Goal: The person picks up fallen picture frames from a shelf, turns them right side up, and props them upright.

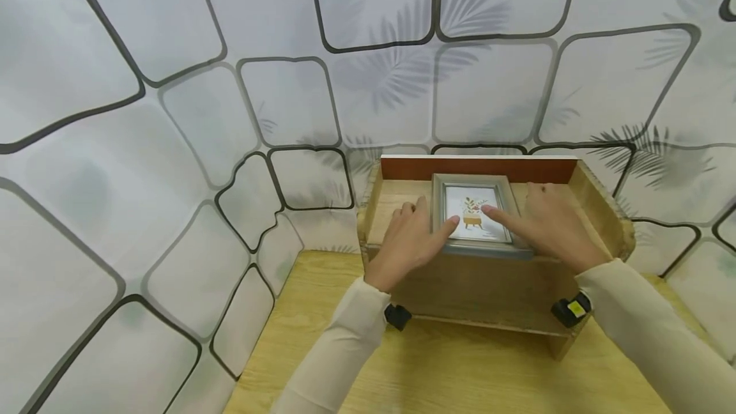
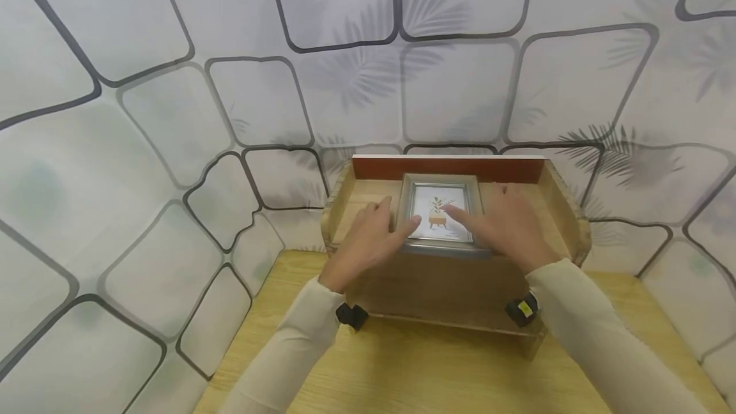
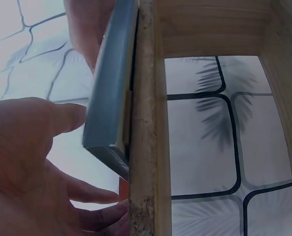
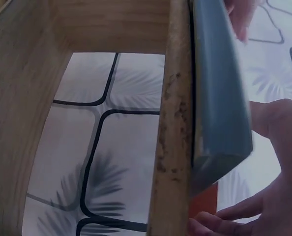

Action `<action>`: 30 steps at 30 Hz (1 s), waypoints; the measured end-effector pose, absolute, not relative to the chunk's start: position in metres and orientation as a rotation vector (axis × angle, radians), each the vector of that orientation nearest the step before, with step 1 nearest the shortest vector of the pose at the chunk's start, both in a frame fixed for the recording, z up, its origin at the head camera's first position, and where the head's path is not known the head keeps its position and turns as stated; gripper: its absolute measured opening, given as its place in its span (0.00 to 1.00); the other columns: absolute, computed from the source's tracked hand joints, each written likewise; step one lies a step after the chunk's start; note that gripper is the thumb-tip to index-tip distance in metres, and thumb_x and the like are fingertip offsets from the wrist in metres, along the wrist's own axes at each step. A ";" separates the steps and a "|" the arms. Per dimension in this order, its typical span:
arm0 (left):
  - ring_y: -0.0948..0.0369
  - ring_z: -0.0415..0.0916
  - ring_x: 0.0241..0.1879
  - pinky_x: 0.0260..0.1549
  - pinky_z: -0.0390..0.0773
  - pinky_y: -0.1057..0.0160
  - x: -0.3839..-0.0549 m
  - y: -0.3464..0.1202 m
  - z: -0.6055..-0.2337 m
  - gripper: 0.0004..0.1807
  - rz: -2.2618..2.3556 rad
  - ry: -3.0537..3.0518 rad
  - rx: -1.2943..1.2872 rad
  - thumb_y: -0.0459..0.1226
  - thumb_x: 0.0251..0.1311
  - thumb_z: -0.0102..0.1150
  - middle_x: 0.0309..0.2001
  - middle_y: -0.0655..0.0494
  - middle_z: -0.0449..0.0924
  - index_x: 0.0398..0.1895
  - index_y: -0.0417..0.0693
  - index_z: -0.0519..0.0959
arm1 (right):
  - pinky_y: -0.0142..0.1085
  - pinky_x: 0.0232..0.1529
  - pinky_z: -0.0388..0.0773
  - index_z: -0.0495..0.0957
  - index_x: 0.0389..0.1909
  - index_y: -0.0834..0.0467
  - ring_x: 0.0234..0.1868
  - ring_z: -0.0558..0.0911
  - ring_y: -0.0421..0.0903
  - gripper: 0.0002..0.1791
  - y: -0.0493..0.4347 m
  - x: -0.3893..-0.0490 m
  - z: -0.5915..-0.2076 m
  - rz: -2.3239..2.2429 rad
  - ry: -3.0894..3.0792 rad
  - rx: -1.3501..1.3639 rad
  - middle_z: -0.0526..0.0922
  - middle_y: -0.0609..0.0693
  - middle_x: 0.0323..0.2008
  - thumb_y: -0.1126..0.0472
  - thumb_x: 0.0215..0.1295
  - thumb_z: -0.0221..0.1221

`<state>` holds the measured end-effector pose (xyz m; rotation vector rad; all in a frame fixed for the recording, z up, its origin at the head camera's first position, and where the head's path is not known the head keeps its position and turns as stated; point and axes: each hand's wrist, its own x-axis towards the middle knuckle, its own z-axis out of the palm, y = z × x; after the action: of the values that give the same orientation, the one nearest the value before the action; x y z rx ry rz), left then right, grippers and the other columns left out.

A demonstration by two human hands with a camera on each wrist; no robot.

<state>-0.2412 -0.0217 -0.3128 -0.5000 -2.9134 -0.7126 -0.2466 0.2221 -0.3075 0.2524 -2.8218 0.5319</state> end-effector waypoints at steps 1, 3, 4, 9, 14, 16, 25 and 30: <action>0.43 0.69 0.62 0.61 0.69 0.49 -0.244 -0.020 -0.313 0.45 -0.674 -2.930 -0.490 0.65 0.71 0.43 0.62 0.36 0.72 0.73 0.36 0.63 | 0.59 0.42 0.75 0.74 0.49 0.80 0.39 0.78 0.65 0.53 0.222 -0.250 -0.309 0.546 -2.840 0.249 0.78 0.76 0.42 0.25 0.64 0.53; 0.45 0.70 0.58 0.58 0.71 0.50 -0.248 -0.017 -0.313 0.44 -0.622 -2.955 -0.465 0.66 0.70 0.44 0.60 0.37 0.73 0.71 0.37 0.67 | 0.51 0.34 0.75 0.77 0.40 0.76 0.32 0.75 0.57 0.50 0.222 -0.256 -0.311 0.589 -2.882 0.228 0.78 0.67 0.33 0.24 0.62 0.55; 0.47 0.71 0.54 0.54 0.72 0.52 -0.250 -0.016 -0.313 0.43 -0.599 -2.963 -0.459 0.66 0.69 0.45 0.56 0.38 0.75 0.67 0.38 0.71 | 0.48 0.31 0.73 0.76 0.35 0.73 0.29 0.72 0.54 0.48 0.222 -0.258 -0.312 0.604 -2.905 0.210 0.76 0.62 0.28 0.24 0.61 0.55; 0.53 0.69 0.39 0.40 0.70 0.58 -0.259 -0.011 -0.312 0.32 -0.546 -2.999 -0.464 0.66 0.68 0.50 0.42 0.47 0.75 0.41 0.46 0.79 | 0.40 0.25 0.64 0.71 0.21 0.63 0.25 0.65 0.48 0.41 0.224 -0.268 -0.314 0.593 -2.948 0.194 0.66 0.50 0.20 0.24 0.58 0.58; 0.54 0.68 0.39 0.39 0.69 0.57 -0.264 -0.010 -0.312 0.26 -0.556 -3.035 -0.453 0.62 0.67 0.54 0.40 0.49 0.75 0.31 0.49 0.77 | 0.52 0.36 0.74 0.78 0.35 0.74 0.34 0.76 0.59 0.47 0.224 -0.273 -0.316 0.588 -2.961 0.223 0.79 0.64 0.29 0.26 0.57 0.61; 0.54 0.68 0.39 0.40 0.69 0.57 -0.265 -0.010 -0.313 0.25 -0.552 -3.039 -0.454 0.60 0.68 0.55 0.40 0.49 0.74 0.29 0.49 0.77 | 0.58 0.42 0.74 0.77 0.40 0.77 0.39 0.79 0.65 0.50 0.223 -0.274 -0.318 0.601 -2.965 0.227 0.81 0.70 0.35 0.26 0.57 0.61; 0.54 0.67 0.37 0.43 0.68 0.56 -0.269 -0.011 -0.316 0.24 -0.578 -2.995 -0.480 0.56 0.69 0.55 0.40 0.50 0.73 0.21 0.49 0.75 | 0.56 0.39 0.75 0.78 0.36 0.71 0.33 0.77 0.57 0.41 0.220 -0.272 -0.319 0.694 -2.909 0.225 0.81 0.64 0.30 0.31 0.58 0.64; 0.54 0.67 0.38 0.41 0.69 0.58 -0.271 -0.009 -0.315 0.23 -0.625 -2.976 -0.470 0.52 0.68 0.56 0.41 0.50 0.72 0.19 0.48 0.74 | 0.44 0.30 0.73 0.76 0.33 0.66 0.29 0.73 0.51 0.35 0.219 -0.273 -0.318 0.752 -2.888 0.237 0.75 0.54 0.25 0.33 0.58 0.67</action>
<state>-0.2708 -0.0089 -0.3147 -0.4705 -2.9757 -0.6248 -0.2726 0.2193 -0.3179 0.2371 -2.8881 0.7521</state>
